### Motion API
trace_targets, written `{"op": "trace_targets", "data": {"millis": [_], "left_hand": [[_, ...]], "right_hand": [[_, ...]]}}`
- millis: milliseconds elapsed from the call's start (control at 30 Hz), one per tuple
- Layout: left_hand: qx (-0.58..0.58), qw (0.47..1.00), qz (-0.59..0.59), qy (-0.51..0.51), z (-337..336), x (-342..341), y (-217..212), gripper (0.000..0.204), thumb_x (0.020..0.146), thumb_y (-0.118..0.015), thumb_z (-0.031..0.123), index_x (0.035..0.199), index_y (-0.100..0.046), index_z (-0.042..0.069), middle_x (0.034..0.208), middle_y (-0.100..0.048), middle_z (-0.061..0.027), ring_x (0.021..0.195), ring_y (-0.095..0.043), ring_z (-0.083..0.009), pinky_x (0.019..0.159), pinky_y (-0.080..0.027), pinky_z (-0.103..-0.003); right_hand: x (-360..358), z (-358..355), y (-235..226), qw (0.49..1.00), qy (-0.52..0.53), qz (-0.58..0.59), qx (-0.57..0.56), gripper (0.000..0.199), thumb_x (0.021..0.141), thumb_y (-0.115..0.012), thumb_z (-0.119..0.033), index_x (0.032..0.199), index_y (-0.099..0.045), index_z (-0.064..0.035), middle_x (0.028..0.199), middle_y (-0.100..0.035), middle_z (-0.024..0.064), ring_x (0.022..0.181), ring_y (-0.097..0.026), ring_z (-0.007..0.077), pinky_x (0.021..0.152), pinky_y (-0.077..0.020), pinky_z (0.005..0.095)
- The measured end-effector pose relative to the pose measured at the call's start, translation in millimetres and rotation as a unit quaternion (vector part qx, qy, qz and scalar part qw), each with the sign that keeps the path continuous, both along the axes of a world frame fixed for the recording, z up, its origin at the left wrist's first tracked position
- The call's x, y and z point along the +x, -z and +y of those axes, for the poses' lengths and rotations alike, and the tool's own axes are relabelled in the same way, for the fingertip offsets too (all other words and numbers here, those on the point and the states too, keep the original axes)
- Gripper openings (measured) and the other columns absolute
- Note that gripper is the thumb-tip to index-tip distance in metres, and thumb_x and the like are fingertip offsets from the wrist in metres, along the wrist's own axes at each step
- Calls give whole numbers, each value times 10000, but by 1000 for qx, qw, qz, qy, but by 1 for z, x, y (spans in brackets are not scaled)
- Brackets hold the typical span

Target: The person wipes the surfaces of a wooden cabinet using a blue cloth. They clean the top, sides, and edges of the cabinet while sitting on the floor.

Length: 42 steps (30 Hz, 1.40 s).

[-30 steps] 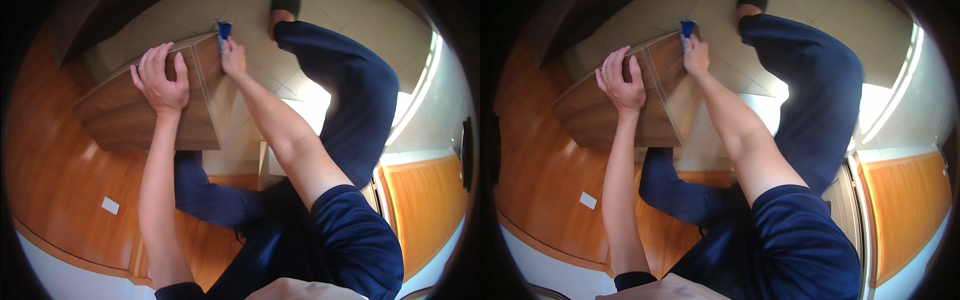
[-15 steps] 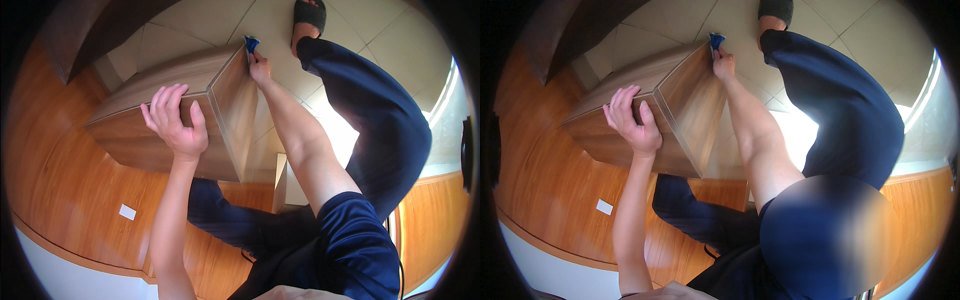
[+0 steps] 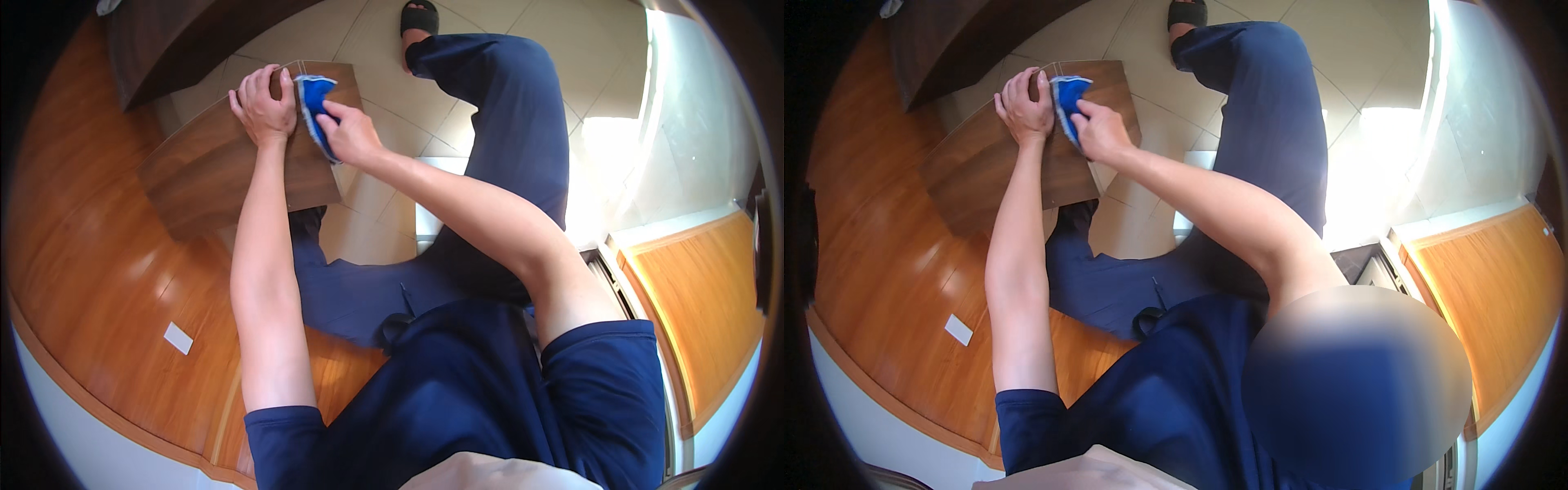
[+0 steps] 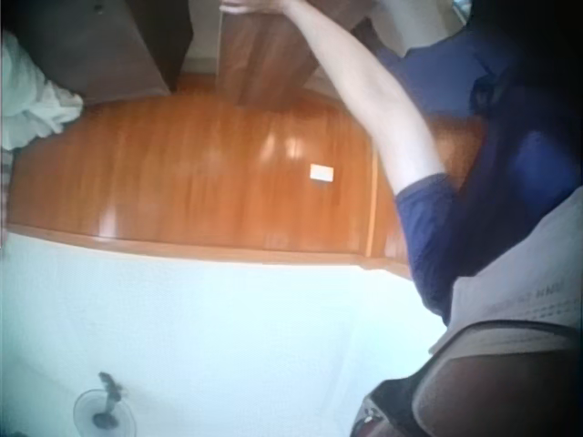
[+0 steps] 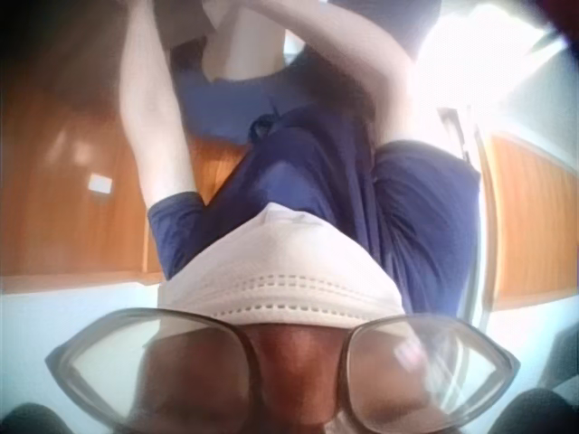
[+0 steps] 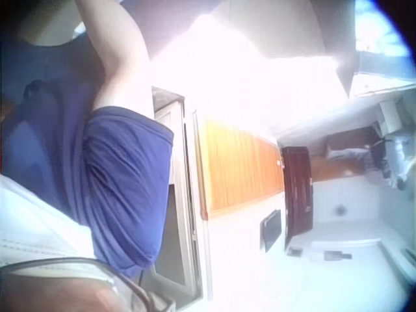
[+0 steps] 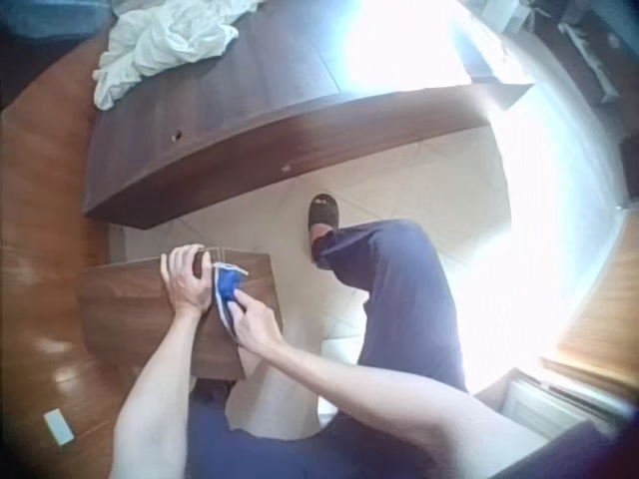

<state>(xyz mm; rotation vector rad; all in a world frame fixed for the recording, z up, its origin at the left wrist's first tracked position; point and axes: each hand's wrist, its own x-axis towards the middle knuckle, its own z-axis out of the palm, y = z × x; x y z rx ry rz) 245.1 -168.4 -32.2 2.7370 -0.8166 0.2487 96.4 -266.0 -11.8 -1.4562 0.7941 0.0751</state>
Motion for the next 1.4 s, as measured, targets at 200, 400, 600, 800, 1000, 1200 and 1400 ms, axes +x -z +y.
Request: {"op": "trace_targets", "data": {"millis": [200,400,600,800,1000,1200,1400], "left_hand": [[-12,1000,-9,4,2,2,13,336,951,-600,479,1162,-686,232,1207,-664,11,1253,-552,-207,1180,-241,-564],[-6,1000,12,-1,-1,-3,4,311,949,-604,458,1141,-687,228,1194,-667,14,1259,-542,-203,1193,-217,-554],[-10,1000,25,3,1,-4,2,290,932,-626,422,1129,-681,217,1181,-664,27,1249,-545,-198,1189,-213,-571],[-10,1000,28,3,3,-6,-1,277,907,-665,384,1130,-673,221,1177,-658,22,1242,-548,-208,1177,-223,-586],[5,998,58,2,3,-8,-4,264,910,-660,337,1141,-669,207,1182,-652,8,1235,-556,-226,1168,-221,-580],[28,996,81,6,10,-8,-6,316,877,-682,354,1152,-672,200,1189,-637,23,1233,-548,-234,1167,-190,-600],[25,996,81,11,5,-9,-5,300,885,-674,341,1148,-669,197,1190,-640,5,1237,-545,-242,1165,-196,-609]], "right_hand": [[-11,22,-12,999,38,4,-23,311,993,-579,-184,1283,-651,-98,1101,-623,279,1041,-615,447,933,-495,464],[-7,36,-18,991,121,38,-40,308,974,-606,-151,1275,-649,-101,1131,-650,251,1048,-643,419,922,-507,451],[-15,48,29,975,150,165,5,342,937,-649,-150,1273,-691,-106,1182,-694,224,1097,-677,355,956,-514,413],[-4,44,116,962,146,229,38,358,904,-628,-86,1253,-702,-51,1200,-706,220,1122,-683,343,987,-505,393],[-13,58,266,953,113,280,27,397,916,-599,-197,1278,-687,-57,1234,-702,191,1152,-675,325,1005,-499,369],[-28,61,349,937,150,276,151,409,961,-603,-41,1368,-632,-70,1184,-728,81,1026,-668,172,896,-519,300],[-19,52,310,928,129,313,156,439,922,-628,-144,1356,-629,-79,1229,-715,150,1110,-684,266,943,-515,353]]}}
